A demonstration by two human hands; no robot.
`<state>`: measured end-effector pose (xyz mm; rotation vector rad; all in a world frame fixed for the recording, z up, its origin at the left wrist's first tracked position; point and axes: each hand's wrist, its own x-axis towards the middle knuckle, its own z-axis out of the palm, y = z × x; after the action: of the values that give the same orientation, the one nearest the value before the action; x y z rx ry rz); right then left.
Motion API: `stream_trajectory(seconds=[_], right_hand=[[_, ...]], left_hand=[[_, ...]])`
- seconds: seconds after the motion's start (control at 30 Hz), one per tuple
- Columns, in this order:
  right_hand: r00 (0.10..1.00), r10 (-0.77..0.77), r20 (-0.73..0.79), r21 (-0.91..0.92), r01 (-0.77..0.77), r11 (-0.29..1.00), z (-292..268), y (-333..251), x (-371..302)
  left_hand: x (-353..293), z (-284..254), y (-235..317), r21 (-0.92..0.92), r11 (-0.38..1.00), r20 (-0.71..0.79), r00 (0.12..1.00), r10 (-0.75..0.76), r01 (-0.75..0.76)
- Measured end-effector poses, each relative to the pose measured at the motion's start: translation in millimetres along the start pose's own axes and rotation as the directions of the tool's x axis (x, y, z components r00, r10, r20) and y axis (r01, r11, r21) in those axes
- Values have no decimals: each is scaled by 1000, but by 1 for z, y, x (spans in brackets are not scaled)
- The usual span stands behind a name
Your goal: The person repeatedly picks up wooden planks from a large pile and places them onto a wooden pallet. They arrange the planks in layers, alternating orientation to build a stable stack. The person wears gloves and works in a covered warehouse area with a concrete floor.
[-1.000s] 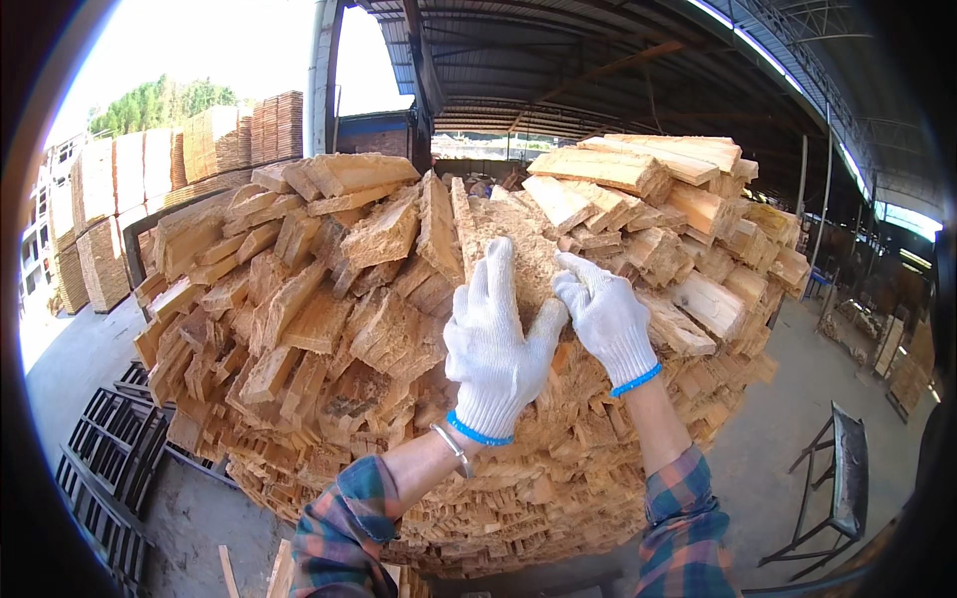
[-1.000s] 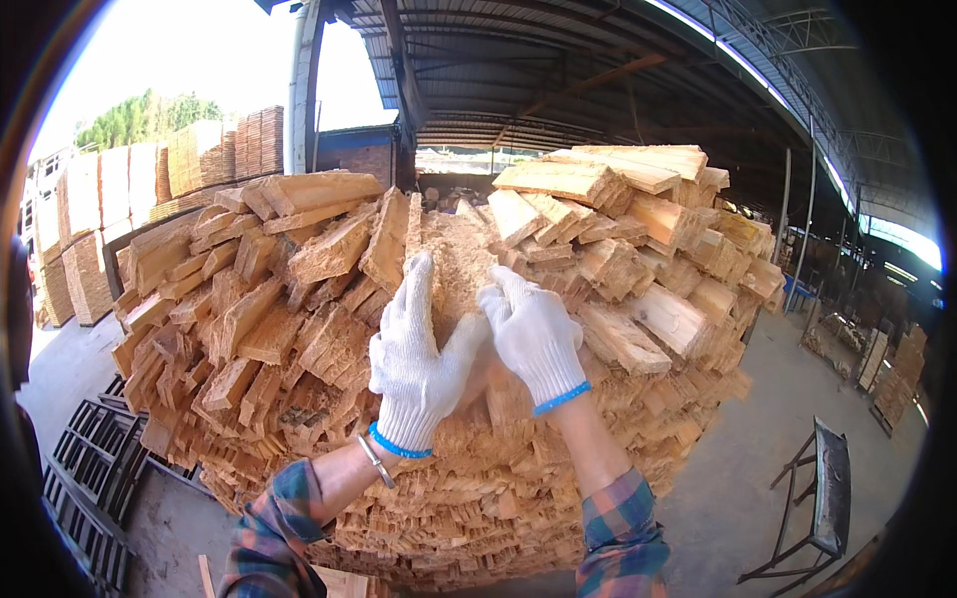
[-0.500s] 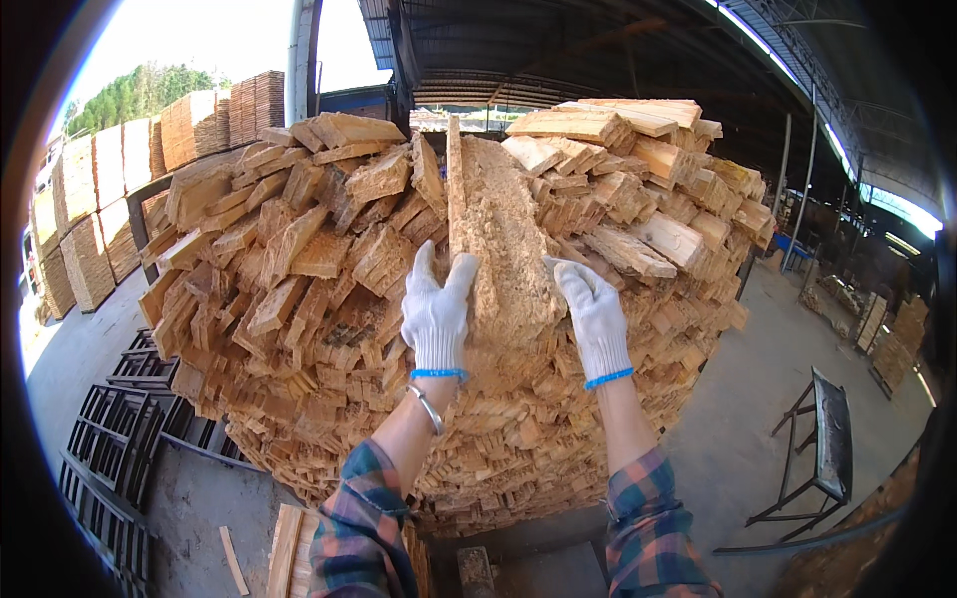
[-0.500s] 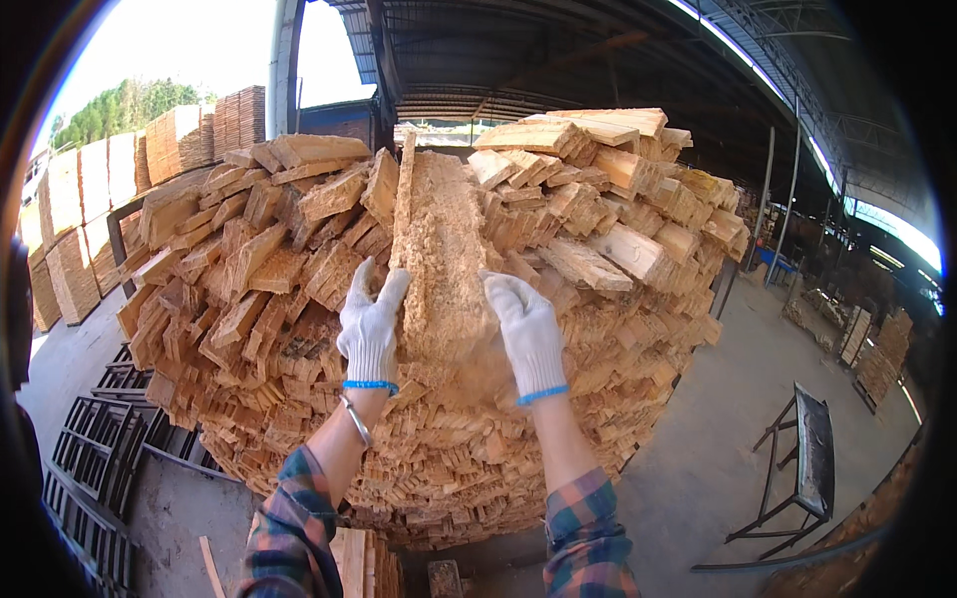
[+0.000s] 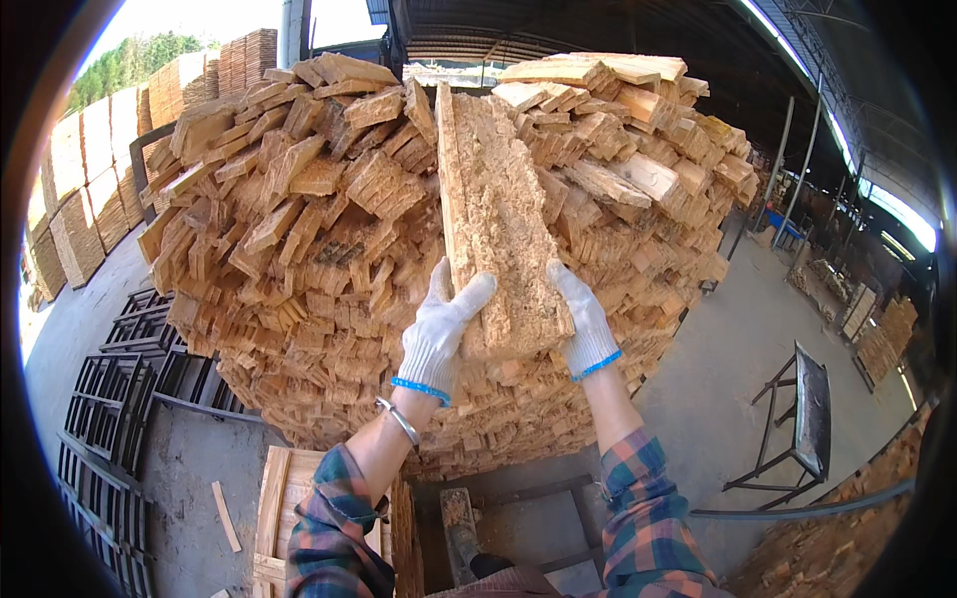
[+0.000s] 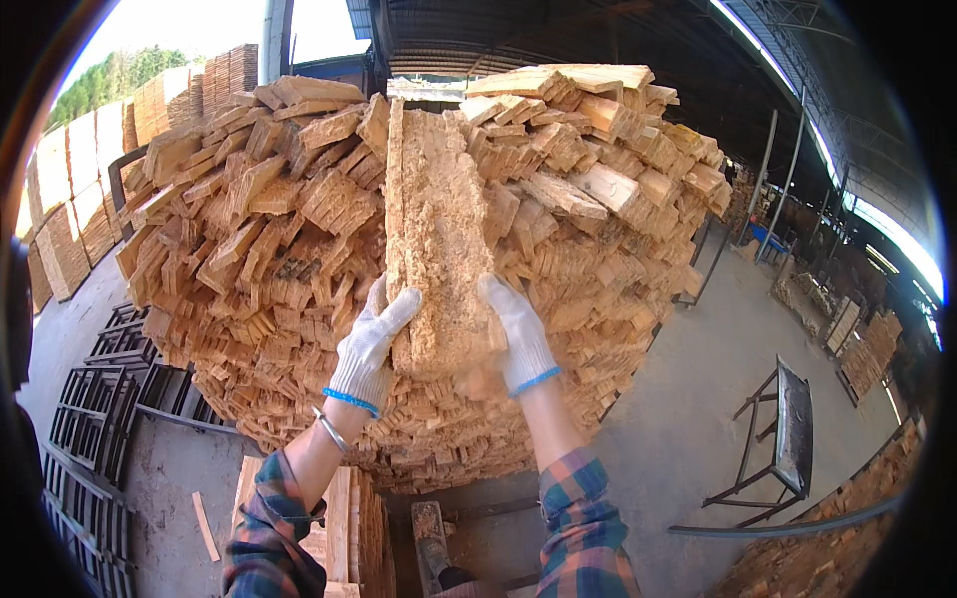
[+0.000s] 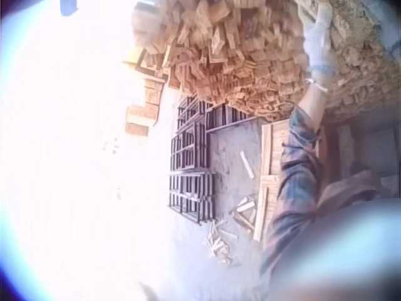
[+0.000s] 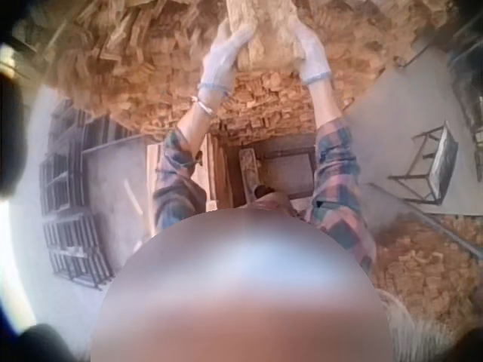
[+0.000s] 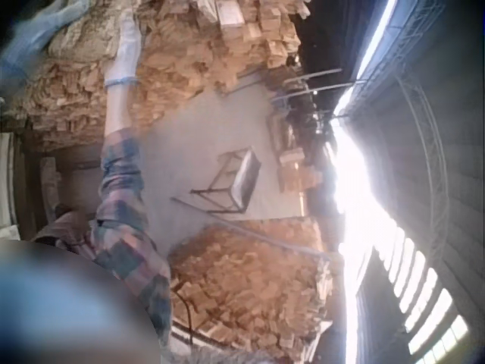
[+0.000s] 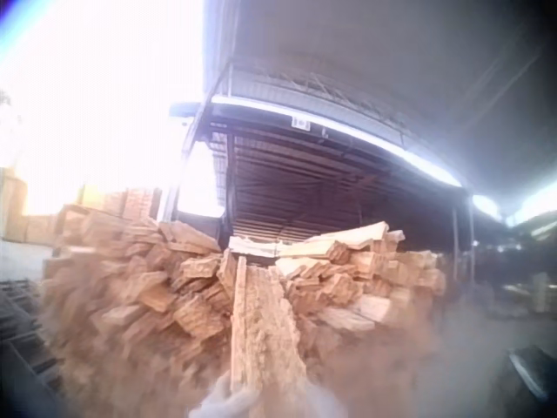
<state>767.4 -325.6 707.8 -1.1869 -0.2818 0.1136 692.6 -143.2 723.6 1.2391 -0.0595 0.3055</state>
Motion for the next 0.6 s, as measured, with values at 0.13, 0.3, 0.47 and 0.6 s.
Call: stream_trajectory(seconds=[0.13, 0.3, 0.47, 0.6], right_hand=[[998, 62, -15, 127, -59, 990, 12, 41, -35], [997, 77, 22, 122, -79, 989, -8, 89, -122], [959, 281, -44, 162, -270, 949, -4, 99, -214], [831, 556, 24, 241, -544, 804, -47, 141, -253]], left_hand=[[-24, -32, -5, -63, 996, 7, 998, -58, 58], [-122, -42, -28, -162, 981, -10, 994, -111, 108], [-205, -50, -73, -210, 954, -32, 973, -228, 216], [-256, -50, -135, -287, 843, -143, 850, -507, 455]])
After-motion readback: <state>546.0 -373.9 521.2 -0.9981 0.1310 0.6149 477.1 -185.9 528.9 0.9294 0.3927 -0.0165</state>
